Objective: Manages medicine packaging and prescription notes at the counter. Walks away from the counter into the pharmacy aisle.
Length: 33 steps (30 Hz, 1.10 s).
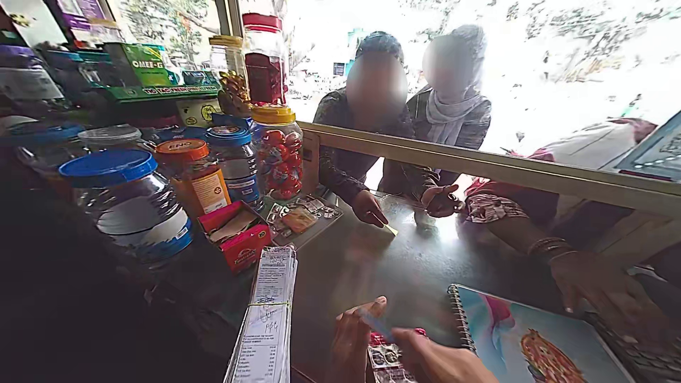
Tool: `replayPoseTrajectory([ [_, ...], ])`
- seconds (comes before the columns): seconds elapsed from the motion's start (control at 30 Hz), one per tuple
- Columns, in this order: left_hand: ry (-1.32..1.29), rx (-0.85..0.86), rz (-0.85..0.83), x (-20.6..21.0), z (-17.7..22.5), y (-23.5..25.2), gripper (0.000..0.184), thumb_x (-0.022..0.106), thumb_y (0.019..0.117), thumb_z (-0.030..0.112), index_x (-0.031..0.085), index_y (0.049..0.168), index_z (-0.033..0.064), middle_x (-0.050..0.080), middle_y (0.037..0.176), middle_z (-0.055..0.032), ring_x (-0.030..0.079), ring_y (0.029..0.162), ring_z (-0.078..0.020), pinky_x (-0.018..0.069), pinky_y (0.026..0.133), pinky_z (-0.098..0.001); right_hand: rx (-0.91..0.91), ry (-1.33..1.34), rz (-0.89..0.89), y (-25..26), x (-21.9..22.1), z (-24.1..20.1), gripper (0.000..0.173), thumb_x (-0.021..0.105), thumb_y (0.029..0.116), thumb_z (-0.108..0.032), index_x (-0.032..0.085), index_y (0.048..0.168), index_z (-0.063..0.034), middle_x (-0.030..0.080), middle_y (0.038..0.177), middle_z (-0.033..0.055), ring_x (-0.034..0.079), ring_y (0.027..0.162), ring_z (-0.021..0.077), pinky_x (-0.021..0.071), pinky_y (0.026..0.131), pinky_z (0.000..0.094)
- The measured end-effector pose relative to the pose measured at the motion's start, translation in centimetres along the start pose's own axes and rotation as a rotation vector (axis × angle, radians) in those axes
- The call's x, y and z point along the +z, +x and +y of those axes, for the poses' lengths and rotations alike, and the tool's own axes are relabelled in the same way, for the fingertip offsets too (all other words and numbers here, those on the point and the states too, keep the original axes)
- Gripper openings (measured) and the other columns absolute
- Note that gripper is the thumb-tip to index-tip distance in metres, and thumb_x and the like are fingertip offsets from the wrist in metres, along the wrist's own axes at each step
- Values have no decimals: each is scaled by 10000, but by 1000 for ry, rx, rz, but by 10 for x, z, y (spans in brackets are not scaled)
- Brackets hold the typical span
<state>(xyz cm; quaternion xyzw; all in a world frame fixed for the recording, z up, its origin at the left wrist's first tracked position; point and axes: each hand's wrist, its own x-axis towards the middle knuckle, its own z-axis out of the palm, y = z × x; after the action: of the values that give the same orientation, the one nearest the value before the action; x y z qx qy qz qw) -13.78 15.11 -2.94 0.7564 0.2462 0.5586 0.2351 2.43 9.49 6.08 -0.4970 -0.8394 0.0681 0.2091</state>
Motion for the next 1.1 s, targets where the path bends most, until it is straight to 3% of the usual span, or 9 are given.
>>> replayPoseTrajectory([
  [0.1, 211, -70, -160, -1, -9, -4, 713, 556, 926, 612, 655, 1305, 17, 676, 1310, -134, 628, 1209, -267, 449, 1013, -487, 139, 177, 141, 22, -12, 36, 278, 418, 1048, -157, 659, 1149, -61, 489, 644, -33, 451, 504, 51, 392, 472, 219],
  [0.2, 350, -53, -316, 2, -15, -12, 804, 576, 868, 699, 649, 1334, 48, 649, 1354, -136, 622, 1229, -301, 471, 1016, -496, 105, 521, 129, 50, -29, 41, 276, 395, 1061, -185, 637, 1174, -115, 402, 649, -154, 361, 506, -87, 311, 466, 91],
  [0.33, 433, -37, -390, 2, -18, -12, 879, 664, 778, 707, 636, 1361, 51, 639, 1365, -163, 630, 1221, -334, 473, 1021, -504, 219, 544, 136, 84, -47, 59, 220, 388, 1051, -102, 596, 1095, -48, 645, 779, -60, 645, 696, 3, 554, 681, 180],
  [0.47, 377, -76, -447, 0, -13, -10, 758, 769, 794, 521, 629, 1349, 24, 678, 1309, -141, 620, 1231, -354, 456, 1037, -525, 649, 626, 179, 104, -39, 123, 154, 466, 992, 29, 615, 964, 4, 540, 756, -10, 483, 607, 28, 404, 590, 186],
  [0.6, 319, -55, -470, -2, -13, -7, 690, 758, 844, 457, 629, 1342, -2, 700, 1272, -131, 620, 1226, -349, 435, 1051, -513, 899, 686, 407, 115, -11, 181, 193, 578, 975, -19, 588, 1160, 37, 492, 732, -5, 389, 501, 31, 342, 479, 188],
  [0.73, 300, -46, -490, -3, -15, -6, 668, 763, 852, 440, 632, 1334, -3, 695, 1276, -144, 620, 1224, -352, 440, 1048, -508, 859, 565, 408, 125, 1, 210, 421, 757, 889, -75, 617, 1279, 1, 659, 923, 82, 535, 730, 108, 434, 686, 303],
  [0.87, 312, -55, -489, -3, -16, -6, 663, 766, 839, 455, 650, 1320, 14, 693, 1286, -136, 627, 1221, -344, 455, 1030, -502, 883, 582, 353, 134, 4, 206, 191, 625, 975, -39, 679, 1158, -21, 574, 787, 26, 386, 565, 54, 315, 534, 239],
  [0.97, 313, -52, -485, -1, -16, -6, 626, 763, 843, 439, 666, 1308, 33, 699, 1279, -126, 628, 1211, -345, 460, 1012, -503, 1002, 732, 332, 139, 3, 197, 231, 447, 1090, -150, 545, 1239, -4, 666, 822, 42, 377, 481, 12, 268, 456, 203],
  [1.1, 285, -53, -483, 0, -17, -6, 605, 776, 843, 396, 660, 1315, 36, 697, 1278, -127, 629, 1211, -340, 448, 1033, -512, 1020, 991, 407, 147, 14, 200, 273, 607, 1035, -193, 492, 1218, -28, 671, 812, 37, 420, 490, -7, 265, 429, 171],
])
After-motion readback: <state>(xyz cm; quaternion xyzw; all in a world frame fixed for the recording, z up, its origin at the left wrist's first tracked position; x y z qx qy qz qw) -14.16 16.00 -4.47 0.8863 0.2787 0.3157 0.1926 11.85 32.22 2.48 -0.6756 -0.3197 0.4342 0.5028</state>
